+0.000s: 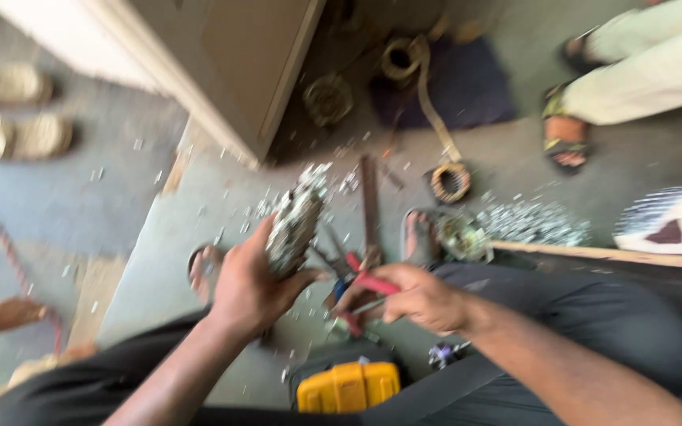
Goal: The person sits on the floor holding a motor armature covered in aluminum winding foil and uses pliers to peel and pull the metal foil off the shaft, letting scraps fall onto the floor. They rotate the armature to work around it and set the stripped piece down with other scrap.
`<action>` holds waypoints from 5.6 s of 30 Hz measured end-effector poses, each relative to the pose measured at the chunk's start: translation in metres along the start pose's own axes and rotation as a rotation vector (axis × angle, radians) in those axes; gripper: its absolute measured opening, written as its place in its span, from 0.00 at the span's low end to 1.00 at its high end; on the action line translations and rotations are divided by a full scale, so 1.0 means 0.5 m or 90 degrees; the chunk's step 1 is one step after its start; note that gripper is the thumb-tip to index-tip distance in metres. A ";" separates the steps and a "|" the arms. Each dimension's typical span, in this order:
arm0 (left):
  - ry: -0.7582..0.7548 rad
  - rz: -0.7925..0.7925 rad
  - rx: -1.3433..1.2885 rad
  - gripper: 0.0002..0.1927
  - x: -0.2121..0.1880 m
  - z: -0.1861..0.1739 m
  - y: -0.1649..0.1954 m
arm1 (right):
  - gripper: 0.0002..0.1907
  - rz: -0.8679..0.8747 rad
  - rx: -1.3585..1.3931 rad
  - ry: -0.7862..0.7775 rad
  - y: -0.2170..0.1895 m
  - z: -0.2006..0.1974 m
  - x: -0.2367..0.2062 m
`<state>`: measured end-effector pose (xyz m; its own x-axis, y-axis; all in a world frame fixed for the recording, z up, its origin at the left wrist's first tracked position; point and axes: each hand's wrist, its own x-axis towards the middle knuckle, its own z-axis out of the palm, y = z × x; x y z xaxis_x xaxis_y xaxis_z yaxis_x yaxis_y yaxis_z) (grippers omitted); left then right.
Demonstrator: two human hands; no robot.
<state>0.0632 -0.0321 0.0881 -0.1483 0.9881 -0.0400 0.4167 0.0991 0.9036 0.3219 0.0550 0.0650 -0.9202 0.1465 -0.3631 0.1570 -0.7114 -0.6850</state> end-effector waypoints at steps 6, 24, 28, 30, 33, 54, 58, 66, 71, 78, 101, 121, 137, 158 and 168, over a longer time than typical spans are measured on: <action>-0.052 -0.161 0.158 0.46 -0.041 -0.011 0.060 | 0.25 0.042 -0.154 0.099 0.030 0.045 -0.033; -0.069 -0.039 0.211 0.35 -0.030 -0.034 0.183 | 0.10 -0.089 -0.024 0.035 0.011 0.090 -0.086; -0.086 -0.098 0.181 0.40 0.000 -0.059 0.252 | 0.10 -0.165 -0.069 0.075 -0.035 0.114 -0.085; -0.033 0.081 0.187 0.42 0.023 -0.074 0.277 | 0.08 -0.182 -0.045 0.090 -0.060 0.117 -0.077; -0.070 0.036 0.250 0.44 0.048 -0.092 0.289 | 0.05 -0.192 0.004 0.148 -0.069 0.127 -0.052; -0.064 -0.070 0.024 0.42 0.158 -0.068 0.087 | 0.23 -0.068 -0.204 0.154 -0.043 -0.008 0.113; -0.064 -0.009 0.060 0.41 0.163 -0.065 0.059 | 0.23 -0.040 -0.248 0.131 -0.047 -0.040 0.118; -0.170 0.004 0.125 0.41 0.163 -0.075 -0.012 | 0.25 0.036 -0.127 0.127 0.022 -0.091 0.129; -0.198 0.055 0.099 0.39 0.169 -0.094 -0.039 | 0.26 0.032 -0.118 0.050 0.053 -0.107 0.152; -0.264 0.010 0.101 0.42 0.174 -0.099 -0.038 | 0.27 0.109 -0.040 0.054 0.086 -0.106 0.152; -0.130 0.100 0.099 0.39 0.038 -0.095 0.033 | 0.14 -0.010 -0.100 0.035 0.062 0.030 0.071; -0.204 -0.189 0.137 0.26 0.162 -0.049 -0.037 | 0.18 0.154 -0.924 0.284 -0.103 -0.110 0.164; -0.640 -0.388 0.113 0.28 -0.033 0.089 -0.266 | 0.07 0.202 -1.222 -0.137 0.098 -0.121 0.108; -0.389 -0.214 -0.644 0.66 0.136 -0.223 -0.032 | 0.11 0.096 -0.385 0.185 -0.003 -0.104 0.154; -0.153 -0.101 -0.110 0.38 0.151 -0.160 -0.041 | 0.11 0.090 -0.552 0.136 -0.002 -0.080 0.147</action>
<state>-0.0282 0.0311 0.1004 0.0244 0.9635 -0.2666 0.2443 0.2529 0.9362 0.2686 0.0941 0.0135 -0.7993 0.2827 -0.5303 0.5582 0.0222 -0.8294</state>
